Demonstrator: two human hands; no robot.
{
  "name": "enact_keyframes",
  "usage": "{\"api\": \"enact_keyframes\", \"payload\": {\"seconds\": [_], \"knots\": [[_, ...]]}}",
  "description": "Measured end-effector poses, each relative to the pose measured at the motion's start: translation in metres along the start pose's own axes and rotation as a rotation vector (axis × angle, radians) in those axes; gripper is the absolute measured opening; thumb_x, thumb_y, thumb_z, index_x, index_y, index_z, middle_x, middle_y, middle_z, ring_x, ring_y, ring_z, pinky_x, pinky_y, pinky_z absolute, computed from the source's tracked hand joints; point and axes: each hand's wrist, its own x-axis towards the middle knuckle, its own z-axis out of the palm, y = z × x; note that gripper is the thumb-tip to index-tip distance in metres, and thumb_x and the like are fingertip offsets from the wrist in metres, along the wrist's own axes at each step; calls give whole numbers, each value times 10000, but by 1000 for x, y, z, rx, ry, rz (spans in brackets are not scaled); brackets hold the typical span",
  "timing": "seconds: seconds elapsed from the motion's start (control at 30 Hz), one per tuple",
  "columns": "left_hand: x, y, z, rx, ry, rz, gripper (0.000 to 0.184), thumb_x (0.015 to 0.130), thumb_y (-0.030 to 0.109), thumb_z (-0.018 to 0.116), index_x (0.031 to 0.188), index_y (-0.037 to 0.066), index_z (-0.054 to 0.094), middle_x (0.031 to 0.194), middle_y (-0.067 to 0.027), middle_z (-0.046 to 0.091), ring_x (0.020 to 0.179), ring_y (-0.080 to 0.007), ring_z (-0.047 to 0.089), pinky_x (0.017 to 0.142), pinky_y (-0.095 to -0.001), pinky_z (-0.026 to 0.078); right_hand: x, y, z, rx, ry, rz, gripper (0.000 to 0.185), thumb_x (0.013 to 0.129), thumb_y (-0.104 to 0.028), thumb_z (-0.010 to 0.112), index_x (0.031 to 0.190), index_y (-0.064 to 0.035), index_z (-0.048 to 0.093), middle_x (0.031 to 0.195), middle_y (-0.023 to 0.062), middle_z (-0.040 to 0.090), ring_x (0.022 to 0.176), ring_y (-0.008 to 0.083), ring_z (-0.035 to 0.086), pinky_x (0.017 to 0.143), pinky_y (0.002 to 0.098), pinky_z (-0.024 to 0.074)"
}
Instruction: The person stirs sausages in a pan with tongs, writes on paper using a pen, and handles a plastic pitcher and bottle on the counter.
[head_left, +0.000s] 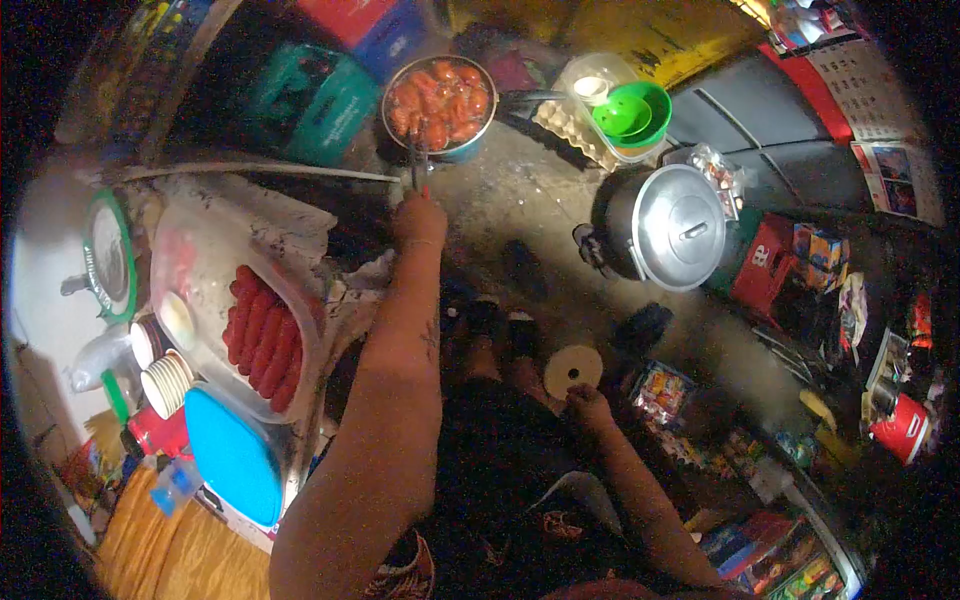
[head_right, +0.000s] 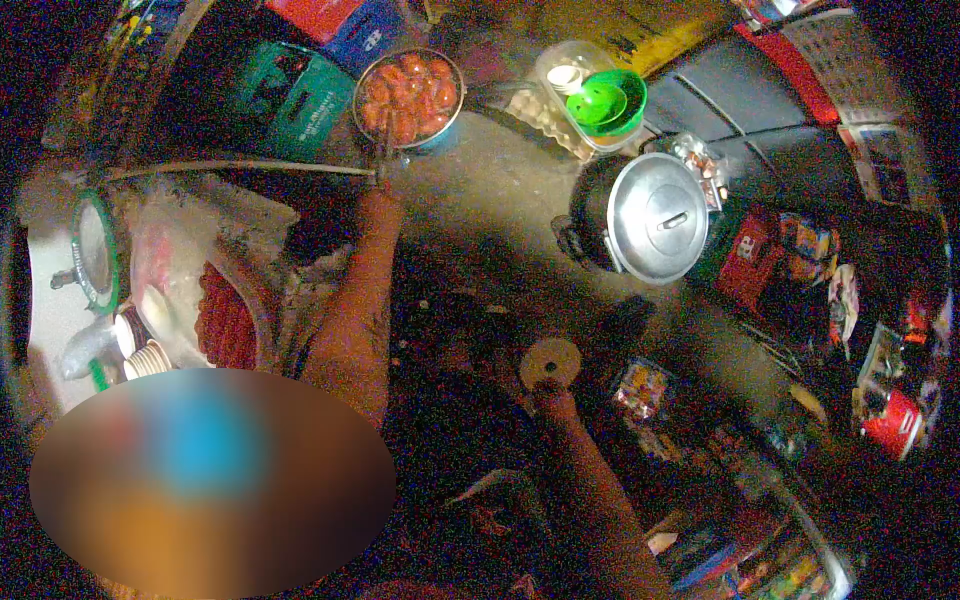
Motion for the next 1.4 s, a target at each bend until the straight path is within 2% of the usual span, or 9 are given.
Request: {"api": "enact_keyframes", "payload": {"seconds": [0.27, 0.5, 0.6, 0.7, 0.8, 0.97, 1.2, 1.3, 1.4], "knots": [[11, 0, -16, -359, 114, -67, 357, 803, 262, 717, 1013, -18, 643, 1002, -253, 684, 957, -417, 669, 815, -485, 533, -8, -25, -3, 9, -4, 244, 306, 885, -219, 657, 1110, -13, 661, 1047, 117, 694, 957, 208, 655, 849, 338, 511], [-10, 9, -44, -426, 153, -93, 328, 813, 284, 704, 974, 3, 652, 967, -230, 695, 906, -420, 676, 780, -493, 534, -10, -8, 1, -42, -43, 54, 294, 886, -199, 659, 1120, -21, 656, 1022, 111, 695, 924, 201, 654, 828, 338, 517], [7, -8, -2, -431, 78, -16, 327, 824, 303, 692, 960, 10, 640, 962, -228, 693, 901, -434, 667, 784, -505, 527, 0, 28, 19, 231, 1, 258, 294, 884, -193, 667, 1125, -24, 653, 999, 103, 694, 905, 196, 650, 826, 340, 517], [-24, 23, -39, -262, 94, 40, 344, 842, 336, 672, 945, 11, 629, 951, -236, 688, 896, -442, 660, 781, -513, 524, -5, -14, 8, 164, -23, 284, 280, 882, -191, 675, 1103, -21, 661, 1000, 102, 693, 909, 201, 652, 830, 346, 515], [-21, 24, -34, -240, 88, -52, 351, 863, 349, 641, 950, 10, 631, 949, -237, 688, 901, -437, 664, 782, -513, 525, -7, -29, 5, 39, -10, 149, 275, 880, -212, 669, 1079, -23, 672, 1017, 110, 694, 937, 220, 656, 846, 353, 511], [13, 1, 4, -316, 126, -136, 329, 878, 327, 611, 953, 8, 632, 949, -234, 692, 906, -441, 666, 797, -513, 523, -18, -61, -3, 140, -7, 244, 291, 874, -264, 656, 1055, -38, 680, 1045, 122, 691, 994, 256, 653, 888, 357, 495], [-10, 18, -34, -268, 82, 7, 324, 859, 294, 643, 1017, 11, 637, 969, -228, 694, 936, -439, 663, 824, -506, 519, -14, -58, 2, 25, -56, 319, 287, 877, -255, 652, 1088, -60, 668, 1055, 116, 689, 1011, 256, 650, 894, 357, 493], [-33, 40, -71, -271, -73, -134, 325, 847, 274, 652, 1035, 10, 631, 978, -228, 692, 930, -439, 662, 829, -510, 515, -14, -59, 1, -1, -52, 287, 287, 876, -236, 656, 1108, -66, 660, 1053, 110, 690, 1016, 247, 649, 896, 355, 492], [-18, 22, -30, -313, 56, -127, 335, 829, 270, 675, 1034, 9, 631, 993, -229, 690, 925, -435, 664, 828, -508, 517, -9, -56, 1, -91, -33, 161, 271, 879, -215, 647, 1105, -65, 663, 1055, 105, 691, 1017, 239, 649, 901, 354, 489]]}}
